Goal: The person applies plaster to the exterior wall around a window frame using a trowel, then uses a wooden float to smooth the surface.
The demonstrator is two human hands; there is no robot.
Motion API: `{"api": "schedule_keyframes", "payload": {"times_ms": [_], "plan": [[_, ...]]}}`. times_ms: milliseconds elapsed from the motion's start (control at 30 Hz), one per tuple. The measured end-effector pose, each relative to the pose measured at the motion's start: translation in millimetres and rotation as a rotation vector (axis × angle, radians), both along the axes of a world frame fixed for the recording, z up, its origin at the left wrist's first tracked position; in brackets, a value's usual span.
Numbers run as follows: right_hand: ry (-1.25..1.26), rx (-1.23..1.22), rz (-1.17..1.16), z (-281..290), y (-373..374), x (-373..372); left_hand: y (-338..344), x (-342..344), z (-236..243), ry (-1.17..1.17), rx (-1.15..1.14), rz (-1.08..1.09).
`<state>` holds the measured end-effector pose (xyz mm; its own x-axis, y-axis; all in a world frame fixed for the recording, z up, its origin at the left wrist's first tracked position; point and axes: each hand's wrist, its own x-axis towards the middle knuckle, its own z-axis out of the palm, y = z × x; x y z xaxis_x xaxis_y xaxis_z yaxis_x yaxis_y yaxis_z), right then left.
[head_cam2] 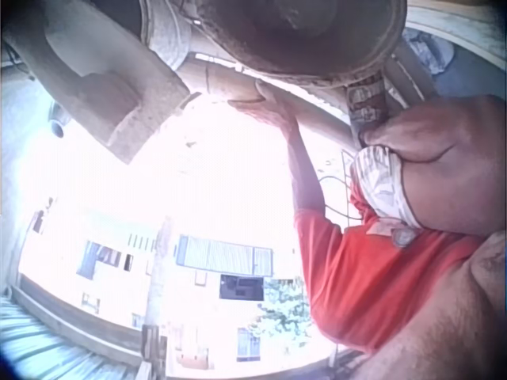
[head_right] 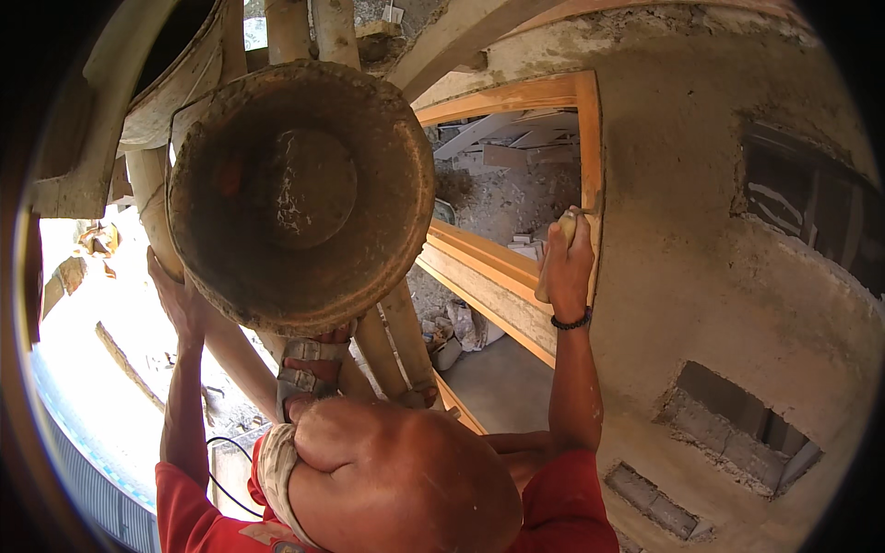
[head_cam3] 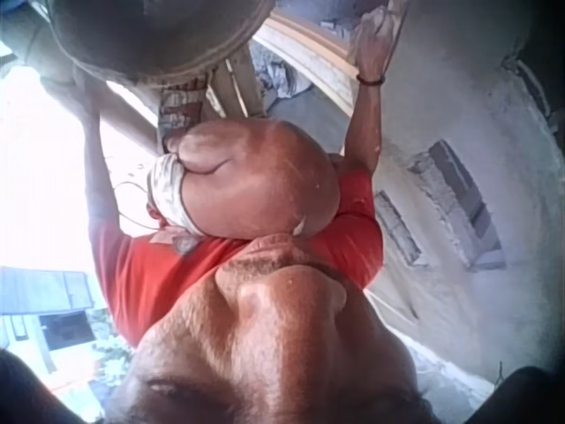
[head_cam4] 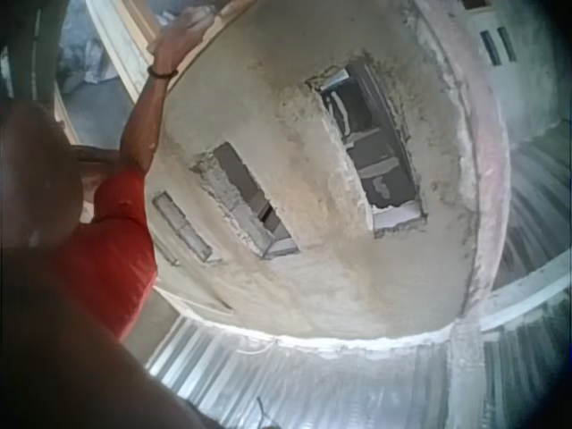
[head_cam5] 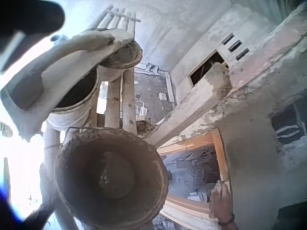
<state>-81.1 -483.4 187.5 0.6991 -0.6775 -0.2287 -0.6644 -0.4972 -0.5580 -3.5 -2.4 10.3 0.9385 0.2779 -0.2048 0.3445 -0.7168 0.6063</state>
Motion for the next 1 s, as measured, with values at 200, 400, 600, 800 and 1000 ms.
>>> {"api": "schedule_keyframes", "payload": {"times_ms": [200, 400, 600, 800, 1000], "plan": [[-0.023, -0.005, 0.020, -3, -9, 11, -1, 0, 0, -0.010, -0.013, -0.005], [0.056, 0.184, 0.063, 12, -3, 35, 1, 0, -2, -0.007, -0.002, 0.004], [-0.021, 0.089, -0.007, -3, -5, 45, 0, 0, -3, -0.030, -0.009, -0.003], [-0.036, -0.013, 0.036, -9, -4, 58, 1, -1, -2, -0.015, -0.020, 0.007], [0.011, -0.052, 0.036, -8, -4, 64, 3, -2, -4, -0.038, -0.034, -0.006]]}}
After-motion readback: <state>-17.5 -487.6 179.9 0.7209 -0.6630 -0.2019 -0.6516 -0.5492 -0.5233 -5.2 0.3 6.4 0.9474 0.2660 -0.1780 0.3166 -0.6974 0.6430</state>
